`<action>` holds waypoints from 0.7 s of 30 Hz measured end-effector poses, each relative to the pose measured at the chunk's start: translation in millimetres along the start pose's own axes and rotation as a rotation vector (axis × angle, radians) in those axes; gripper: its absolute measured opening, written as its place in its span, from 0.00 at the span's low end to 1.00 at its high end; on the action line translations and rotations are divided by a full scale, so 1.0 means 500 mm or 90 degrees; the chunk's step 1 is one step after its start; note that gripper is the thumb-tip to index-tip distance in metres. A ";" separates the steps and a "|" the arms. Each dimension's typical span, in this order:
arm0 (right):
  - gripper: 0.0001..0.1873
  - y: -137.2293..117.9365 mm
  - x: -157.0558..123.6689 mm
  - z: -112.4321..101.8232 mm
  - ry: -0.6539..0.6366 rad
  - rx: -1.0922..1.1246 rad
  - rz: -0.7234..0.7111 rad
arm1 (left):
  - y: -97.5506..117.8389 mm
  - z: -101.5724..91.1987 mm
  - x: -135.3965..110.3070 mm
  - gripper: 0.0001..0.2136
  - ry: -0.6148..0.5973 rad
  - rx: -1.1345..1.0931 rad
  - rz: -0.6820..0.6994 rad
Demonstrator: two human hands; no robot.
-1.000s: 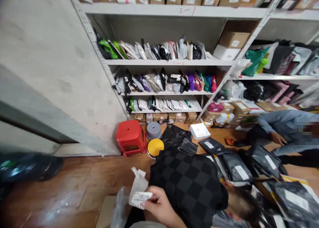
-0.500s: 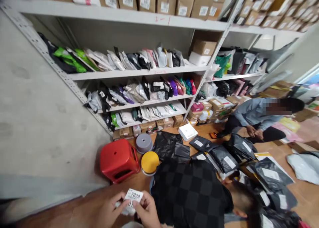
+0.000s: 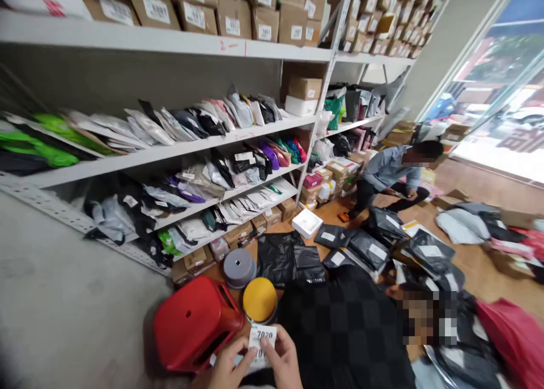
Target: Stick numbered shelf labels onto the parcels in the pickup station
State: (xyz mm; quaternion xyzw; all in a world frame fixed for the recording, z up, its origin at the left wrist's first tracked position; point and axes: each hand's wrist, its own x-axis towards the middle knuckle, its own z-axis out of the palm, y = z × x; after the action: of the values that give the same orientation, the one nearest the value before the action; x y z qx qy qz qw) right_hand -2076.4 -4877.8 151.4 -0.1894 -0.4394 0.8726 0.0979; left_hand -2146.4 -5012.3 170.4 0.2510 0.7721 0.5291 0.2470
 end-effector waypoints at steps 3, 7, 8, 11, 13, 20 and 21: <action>0.13 -0.018 0.015 0.009 0.089 0.016 -0.022 | 0.015 -0.046 0.042 0.17 -0.091 0.042 0.069; 0.13 -0.080 0.061 -0.017 0.147 0.049 -0.058 | 0.002 -0.110 0.097 0.16 -0.108 0.019 0.031; 0.12 -0.099 0.077 -0.030 0.161 0.048 -0.073 | -0.008 -0.124 0.110 0.16 -0.084 0.006 -0.001; 0.13 -0.155 0.125 -0.073 0.188 0.042 -0.110 | -0.038 -0.160 0.145 0.19 0.033 -0.030 -0.084; 0.14 -0.188 0.149 -0.098 0.196 0.046 -0.123 | -0.045 -0.176 0.162 0.19 0.093 -0.033 -0.109; 0.14 -0.247 0.167 -0.141 0.234 0.110 -0.119 | 0.024 -0.195 0.211 0.18 0.088 -0.003 -0.069; 0.14 -0.249 0.166 -0.144 0.238 0.115 -0.119 | 0.032 -0.196 0.218 0.18 0.087 -0.003 -0.059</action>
State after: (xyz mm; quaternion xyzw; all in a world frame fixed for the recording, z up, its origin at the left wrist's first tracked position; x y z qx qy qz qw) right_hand -2121.3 -4723.3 192.5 -0.2964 -0.3496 0.8453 0.2746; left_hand -2289.9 -5004.3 204.2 0.1780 0.7968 0.5346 0.2182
